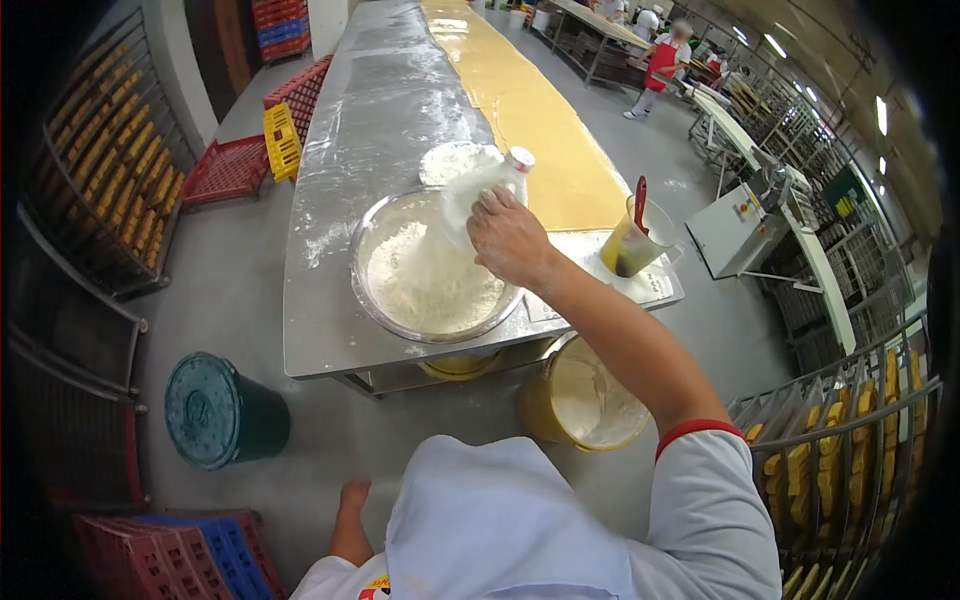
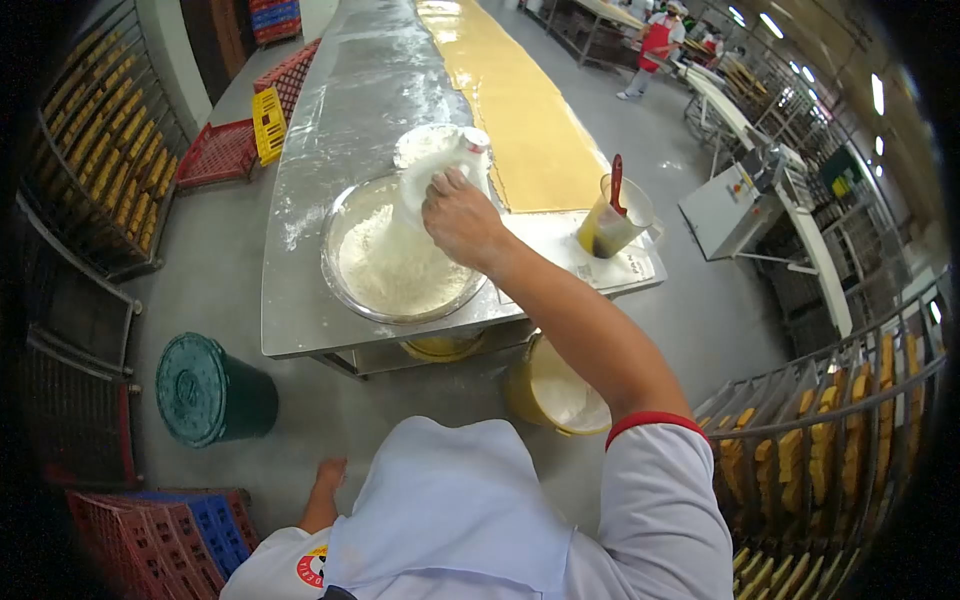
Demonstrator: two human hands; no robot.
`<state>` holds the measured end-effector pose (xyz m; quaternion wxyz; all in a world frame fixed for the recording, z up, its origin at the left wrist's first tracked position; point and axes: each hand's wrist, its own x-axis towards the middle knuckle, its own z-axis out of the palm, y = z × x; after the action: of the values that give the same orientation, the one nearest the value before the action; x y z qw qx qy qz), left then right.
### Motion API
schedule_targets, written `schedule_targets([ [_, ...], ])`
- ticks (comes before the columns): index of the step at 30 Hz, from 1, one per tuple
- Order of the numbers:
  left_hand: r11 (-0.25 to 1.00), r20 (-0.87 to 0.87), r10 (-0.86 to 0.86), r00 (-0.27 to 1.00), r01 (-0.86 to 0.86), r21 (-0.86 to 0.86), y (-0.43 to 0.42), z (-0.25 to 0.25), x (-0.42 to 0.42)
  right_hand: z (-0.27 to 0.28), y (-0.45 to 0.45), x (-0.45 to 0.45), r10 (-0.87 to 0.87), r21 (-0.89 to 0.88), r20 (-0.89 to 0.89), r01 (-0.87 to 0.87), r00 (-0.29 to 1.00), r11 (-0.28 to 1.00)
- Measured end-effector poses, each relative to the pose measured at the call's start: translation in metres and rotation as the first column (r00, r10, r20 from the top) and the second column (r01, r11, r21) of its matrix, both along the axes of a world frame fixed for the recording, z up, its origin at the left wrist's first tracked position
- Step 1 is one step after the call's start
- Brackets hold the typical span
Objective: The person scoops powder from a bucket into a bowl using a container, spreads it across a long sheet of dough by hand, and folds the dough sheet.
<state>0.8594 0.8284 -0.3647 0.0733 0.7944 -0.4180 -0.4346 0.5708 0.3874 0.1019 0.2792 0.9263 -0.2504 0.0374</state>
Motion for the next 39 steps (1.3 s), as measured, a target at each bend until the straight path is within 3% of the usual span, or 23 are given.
schedule_targets([
  [1, 0.991, 0.015, -0.123, 0.992, 0.123, -0.055, 0.006, -0.006, 0.005, 0.005, 0.000, 0.005, -0.008, 0.000, -0.002, 0.008, 1.000, 1.000],
  [5, 0.985, 0.059, -0.168, 0.984, 0.169, -0.017, 0.010, -0.015, -0.005, 0.033, 0.004, 0.008, 0.106, -0.028, 0.093, -0.104, 0.990, 0.994],
  [6, 0.977, -0.116, 0.214, 0.970, -0.211, 0.044, 0.011, -0.017, -0.014, 0.038, 0.006, 0.007, 0.137, -0.082, 0.088, -0.129, 0.987, 0.988],
  [7, 0.823, -0.246, 0.568, 0.786, -0.542, 0.168, 0.011, -0.014, -0.018, 0.042, 0.009, 0.005, 0.165, -0.133, 0.081, -0.154, 0.983, 0.979],
  [8, 0.834, -0.241, 0.552, 0.798, -0.524, 0.174, 0.010, -0.014, -0.015, 0.045, 0.009, 0.001, 0.135, -0.098, 0.090, -0.127, 0.987, 0.987],
  [9, 0.970, -0.228, 0.221, 0.948, -0.239, -0.054, 0.008, -0.015, -0.011, 0.049, 0.011, -0.006, 0.112, -0.093, 0.093, -0.103, 0.989, 0.990],
  [11, 0.958, -0.140, -0.157, 0.978, 0.116, -0.263, -0.010, -0.021, -0.011, 0.055, 0.015, -0.023, 0.107, -0.117, 0.218, -0.083, 0.970, 0.990],
  [12, 0.998, -0.233, -0.011, 0.972, -0.004, -0.066, -0.022, -0.024, -0.015, 0.051, 0.013, -0.034, 0.081, -0.112, 0.218, -0.058, 0.973, 0.992],
  [13, 0.983, -0.286, 0.149, 0.946, -0.111, 0.144, -0.033, -0.026, -0.020, 0.044, 0.012, -0.045, -0.001, -0.050, 0.383, 0.022, 0.924, 0.999],
  [15, 0.998, -0.182, 0.002, 0.983, 0.008, 0.054, -0.060, -0.022, -0.033, 0.036, 0.014, -0.068, -0.104, 0.021, 0.536, 0.110, 0.837, 0.994],
  [16, 0.993, -0.068, -0.117, 0.991, 0.115, -0.030, -0.069, -0.024, -0.037, 0.035, 0.018, -0.079, -0.359, 0.280, 0.615, 0.232, 0.702, 0.932],
  [17, 0.990, -0.063, -0.140, 0.988, 0.139, -0.027, -0.082, -0.026, -0.039, 0.033, 0.021, -0.091, -0.599, 0.532, 0.611, 0.292, 0.518, 0.795],
  [19, 0.996, -0.188, -0.077, 0.979, 0.068, -0.051, -0.105, -0.025, -0.055, 0.013, 0.021, -0.132, -0.661, 0.566, 0.599, 0.345, 0.452, 0.749],
  [21, 0.999, -0.344, 0.033, 0.938, -0.045, -0.025, -0.128, -0.011, -0.079, -0.008, 0.039, -0.179, -0.799, 0.788, 0.567, 0.153, 0.199, 0.597],
  [22, 0.999, -0.364, 0.049, 0.930, -0.053, 0.000, -0.138, -0.003, -0.092, 0.013, 0.064, -0.200, -0.886, 0.881, 0.427, 0.139, 0.179, 0.452],
  [23, 0.999, -0.351, 0.043, 0.935, -0.038, 0.020, -0.146, 0.003, -0.103, 0.003, 0.079, -0.229, -0.893, 0.885, 0.421, 0.145, 0.157, 0.443],
  [29, 0.972, -0.225, -0.012, 0.974, 0.064, 0.228, -0.184, -0.001, -0.175, -0.087, 0.149, -0.420, -0.979, 0.982, 0.187, -0.011, -0.076, 0.188],
  [31, 0.974, -0.345, 0.045, 0.937, 0.036, 0.224, -0.196, 0.011, -0.222, -0.136, 0.159, -0.471, -0.988, 0.994, 0.101, -0.026, -0.118, 0.105],
  [33, 0.968, -0.397, 0.000, 0.918, 0.100, 0.231, -0.215, 0.009, -0.266, -0.197, 0.172, -0.513, -0.994, 0.924, -0.070, 0.371, -0.079, -0.094],
  [35, 0.962, -0.454, -0.041, 0.890, 0.158, 0.224, -0.249, -0.007, -0.310, -0.262, 0.169, -0.533, -0.973, 0.901, -0.171, 0.375, -0.157, -0.219],
  [37, 0.890, -0.340, -0.414, 0.844, 0.454, 0.042, -0.283, -0.041, -0.353, -0.343, 0.162, -0.544, -0.997, 0.761, -0.069, 0.649, 0.040, -0.027],
  [38, 0.870, -0.176, -0.482, 0.858, 0.492, 0.015, -0.305, -0.042, -0.385, -0.378, 0.156, -0.545, -0.996, 0.774, -0.089, 0.630, 0.014, -0.060],
  [39, 0.847, -0.011, -0.531, 0.847, 0.531, -0.007, -0.328, -0.044, -0.423, -0.412, 0.147, -0.544, -0.985, 0.754, -0.093, 0.657, 0.149, 0.028],
])
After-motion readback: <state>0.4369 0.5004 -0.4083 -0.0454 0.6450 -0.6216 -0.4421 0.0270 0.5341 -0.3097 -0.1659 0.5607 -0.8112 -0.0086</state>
